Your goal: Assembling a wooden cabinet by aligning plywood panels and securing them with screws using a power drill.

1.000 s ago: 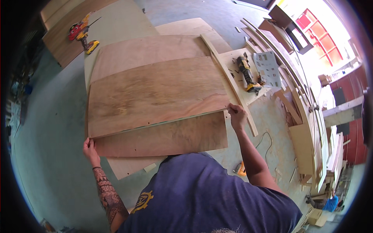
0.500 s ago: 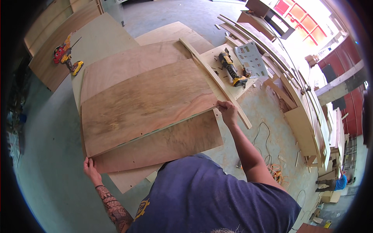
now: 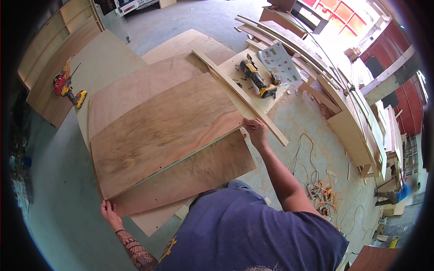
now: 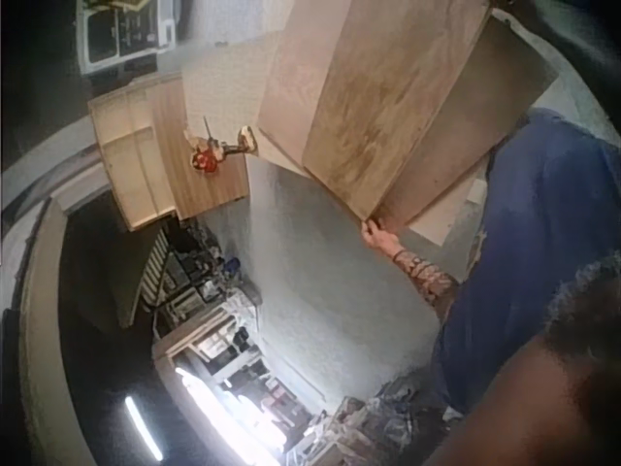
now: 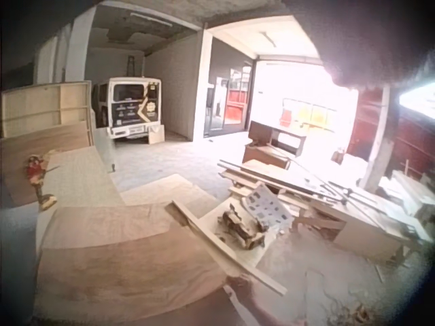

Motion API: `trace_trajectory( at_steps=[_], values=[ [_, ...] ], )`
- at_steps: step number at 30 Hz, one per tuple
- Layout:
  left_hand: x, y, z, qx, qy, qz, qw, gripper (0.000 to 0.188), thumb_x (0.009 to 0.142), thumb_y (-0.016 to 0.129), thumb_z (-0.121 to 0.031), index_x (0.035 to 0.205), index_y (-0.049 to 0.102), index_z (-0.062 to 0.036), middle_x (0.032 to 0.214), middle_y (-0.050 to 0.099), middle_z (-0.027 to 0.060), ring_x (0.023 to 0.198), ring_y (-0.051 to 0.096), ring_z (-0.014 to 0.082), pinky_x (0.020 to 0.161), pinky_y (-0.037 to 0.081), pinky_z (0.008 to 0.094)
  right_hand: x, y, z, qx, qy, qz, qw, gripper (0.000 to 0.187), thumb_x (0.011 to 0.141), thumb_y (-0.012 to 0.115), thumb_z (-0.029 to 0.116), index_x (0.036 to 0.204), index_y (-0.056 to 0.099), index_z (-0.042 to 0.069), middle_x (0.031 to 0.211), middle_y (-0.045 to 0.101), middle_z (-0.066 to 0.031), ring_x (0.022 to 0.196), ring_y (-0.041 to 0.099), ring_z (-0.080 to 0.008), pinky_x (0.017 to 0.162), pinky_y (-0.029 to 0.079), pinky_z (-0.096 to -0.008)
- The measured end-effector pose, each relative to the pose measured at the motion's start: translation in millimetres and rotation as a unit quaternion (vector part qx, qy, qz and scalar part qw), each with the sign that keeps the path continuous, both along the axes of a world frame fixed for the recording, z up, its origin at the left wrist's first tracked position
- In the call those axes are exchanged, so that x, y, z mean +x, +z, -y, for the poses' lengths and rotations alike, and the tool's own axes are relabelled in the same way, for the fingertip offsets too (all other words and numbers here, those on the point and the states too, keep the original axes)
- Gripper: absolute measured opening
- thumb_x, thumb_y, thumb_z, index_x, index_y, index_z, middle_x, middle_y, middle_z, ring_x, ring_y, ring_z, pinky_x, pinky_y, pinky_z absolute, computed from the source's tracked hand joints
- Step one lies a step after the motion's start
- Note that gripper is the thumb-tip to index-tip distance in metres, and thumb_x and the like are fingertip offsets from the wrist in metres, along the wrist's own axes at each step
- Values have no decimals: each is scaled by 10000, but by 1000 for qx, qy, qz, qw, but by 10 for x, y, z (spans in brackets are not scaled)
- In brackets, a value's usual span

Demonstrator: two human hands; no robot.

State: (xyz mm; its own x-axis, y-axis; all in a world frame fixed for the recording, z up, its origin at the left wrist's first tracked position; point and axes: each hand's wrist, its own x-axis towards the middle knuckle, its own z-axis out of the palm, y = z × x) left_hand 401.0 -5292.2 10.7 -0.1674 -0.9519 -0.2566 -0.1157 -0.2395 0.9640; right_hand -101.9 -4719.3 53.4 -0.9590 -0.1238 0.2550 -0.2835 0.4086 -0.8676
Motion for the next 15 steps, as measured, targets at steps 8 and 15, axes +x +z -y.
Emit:
trace_trajectory(
  at_steps=[8, 15],
  values=[
    [-108, 31, -165, -74, 4, 9, 997, 327, 1067, 629, -151, 1376, 602, -45, 1294, 618, 42, 1153, 599, 144, 952, 517, 306, -116, 116, -143, 54, 65, -19, 996, 249, 883, 732, -20, 1117, 794, 38, 965, 731, -110, 842, 754, -222, 761, 613, -321],
    [-936, 292, -1253, -212, 207, 194, 935, 434, 1059, 562, -75, 1489, 532, -19, 1320, 604, 142, 1168, 603, 288, 1007, 489, 389, -359, 621, -626, -9, 166, 64, 984, 262, 984, 737, 79, 1227, 720, -17, 1049, 720, -89, 986, 751, -181, 827, 610, -309]
  ],
)
